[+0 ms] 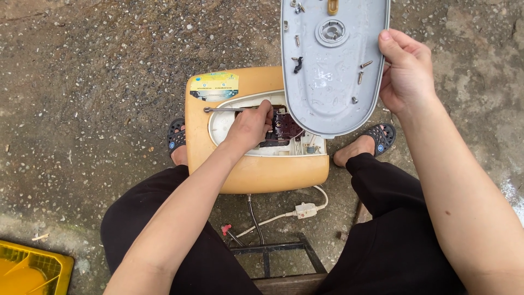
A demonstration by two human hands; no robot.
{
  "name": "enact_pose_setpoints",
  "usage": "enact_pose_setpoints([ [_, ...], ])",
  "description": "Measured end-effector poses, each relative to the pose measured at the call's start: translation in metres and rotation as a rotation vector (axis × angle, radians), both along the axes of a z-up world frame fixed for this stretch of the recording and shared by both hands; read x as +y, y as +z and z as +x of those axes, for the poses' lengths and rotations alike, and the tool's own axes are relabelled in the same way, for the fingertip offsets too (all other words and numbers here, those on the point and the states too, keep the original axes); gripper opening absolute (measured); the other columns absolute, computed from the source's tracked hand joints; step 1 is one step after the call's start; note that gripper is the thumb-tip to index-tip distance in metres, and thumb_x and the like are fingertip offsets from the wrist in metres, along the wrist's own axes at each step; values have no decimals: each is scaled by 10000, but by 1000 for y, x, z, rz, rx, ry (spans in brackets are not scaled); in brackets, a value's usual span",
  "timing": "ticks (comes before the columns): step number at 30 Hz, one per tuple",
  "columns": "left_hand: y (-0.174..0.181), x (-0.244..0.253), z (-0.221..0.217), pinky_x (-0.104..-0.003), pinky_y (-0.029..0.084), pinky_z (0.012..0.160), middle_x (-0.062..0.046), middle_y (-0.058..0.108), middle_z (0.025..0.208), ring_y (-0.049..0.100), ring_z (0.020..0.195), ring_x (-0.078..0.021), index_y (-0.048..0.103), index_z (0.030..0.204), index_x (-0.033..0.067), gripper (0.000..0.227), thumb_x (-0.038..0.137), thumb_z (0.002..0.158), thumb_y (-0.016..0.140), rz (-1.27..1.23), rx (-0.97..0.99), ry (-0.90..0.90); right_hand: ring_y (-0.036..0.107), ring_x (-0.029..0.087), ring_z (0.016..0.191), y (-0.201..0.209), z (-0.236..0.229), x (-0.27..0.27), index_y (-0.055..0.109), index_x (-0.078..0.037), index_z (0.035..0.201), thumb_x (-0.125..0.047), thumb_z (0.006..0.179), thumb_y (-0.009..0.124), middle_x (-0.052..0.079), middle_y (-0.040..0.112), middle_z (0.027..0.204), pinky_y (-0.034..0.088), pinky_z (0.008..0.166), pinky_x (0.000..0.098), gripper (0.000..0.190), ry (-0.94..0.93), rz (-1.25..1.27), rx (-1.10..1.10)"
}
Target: Disassembling a small yellow appliance to inspect internal components and collect loose screws from the cover.
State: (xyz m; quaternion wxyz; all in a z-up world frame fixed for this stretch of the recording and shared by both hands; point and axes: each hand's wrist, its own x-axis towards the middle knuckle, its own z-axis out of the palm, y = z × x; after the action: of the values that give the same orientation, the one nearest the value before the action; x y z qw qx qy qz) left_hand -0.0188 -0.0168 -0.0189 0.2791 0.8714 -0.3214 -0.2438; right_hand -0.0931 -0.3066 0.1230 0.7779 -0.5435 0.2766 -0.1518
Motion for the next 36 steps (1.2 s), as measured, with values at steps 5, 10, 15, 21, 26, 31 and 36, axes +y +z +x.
enact_pose_setpoints([
  [5, 27, 13, 32, -508, 494, 699, -109, 728, 1014, 638, 894, -365, 548, 1082, 165, 314, 173, 865, 776, 94, -121, 21, 783, 130, 857, 0, 5, 0, 732, -18, 1164, -152, 986, 678, 70, 796, 1023, 732, 794, 277, 230, -15, -5, 42],
  [10, 40, 57, 62, -518, 459, 940, -118, 572, 1227, 533, 1124, -392, 665, 1197, 210, 461, 332, 796, 859, 427, -318, 10, 787, 121, 840, -3, 5, -3, 726, -19, 1173, -152, 1002, 658, 68, 797, 1026, 736, 790, 268, 228, -21, -14, 67],
  [15, 65, 67, 46, -547, 466, 935, -123, 576, 1244, 542, 1189, -393, 636, 1208, 170, 339, 410, 974, 683, 113, -202, 118, 765, 112, 803, -13, 14, 0, 732, -47, 1164, -175, 1012, 653, 26, 790, 981, 707, 691, 249, 214, -24, -38, 106],
  [21, 136, 49, 10, -295, 614, 679, -67, 637, 1250, 666, 960, -142, 457, 1465, 114, 847, 707, 869, 352, -521, 480, 214, 725, 166, 767, -18, 28, 53, 721, -126, 1131, -252, 1010, 651, -15, 759, 964, 633, 612, 342, 188, 120, -23, 174],
  [26, 129, 72, 16, -327, 500, 1067, -58, 650, 1379, 605, 1266, -161, 537, 1377, 91, 528, 455, 998, 494, -595, 362, 248, 717, 177, 684, -21, 30, 97, 668, -121, 1116, -264, 1012, 645, 20, 731, 941, 635, 539, 339, 178, 265, 20, 144],
  [31, 107, 105, 24, -311, 592, 944, -71, 696, 1297, 680, 1154, -159, 567, 1336, 70, 533, 467, 982, 530, -618, 425, 289, 691, 158, 615, -5, 23, 114, 611, -113, 1153, -241, 1034, 614, 71, 711, 988, 661, 543, 306, 174, 452, -160, 273],
  [36, 89, 132, 21, -387, 577, 870, -117, 757, 1008, 689, 934, -166, 644, 1282, 29, 330, 250, 1038, 620, -399, 314, 275, 646, 525, 1176, 26, 0, 98, 708, -19, 1299, -338, 1002, 657, 266, 747, 1160, 496, 1033, 618, 439, 1065, -1113, 623],
])
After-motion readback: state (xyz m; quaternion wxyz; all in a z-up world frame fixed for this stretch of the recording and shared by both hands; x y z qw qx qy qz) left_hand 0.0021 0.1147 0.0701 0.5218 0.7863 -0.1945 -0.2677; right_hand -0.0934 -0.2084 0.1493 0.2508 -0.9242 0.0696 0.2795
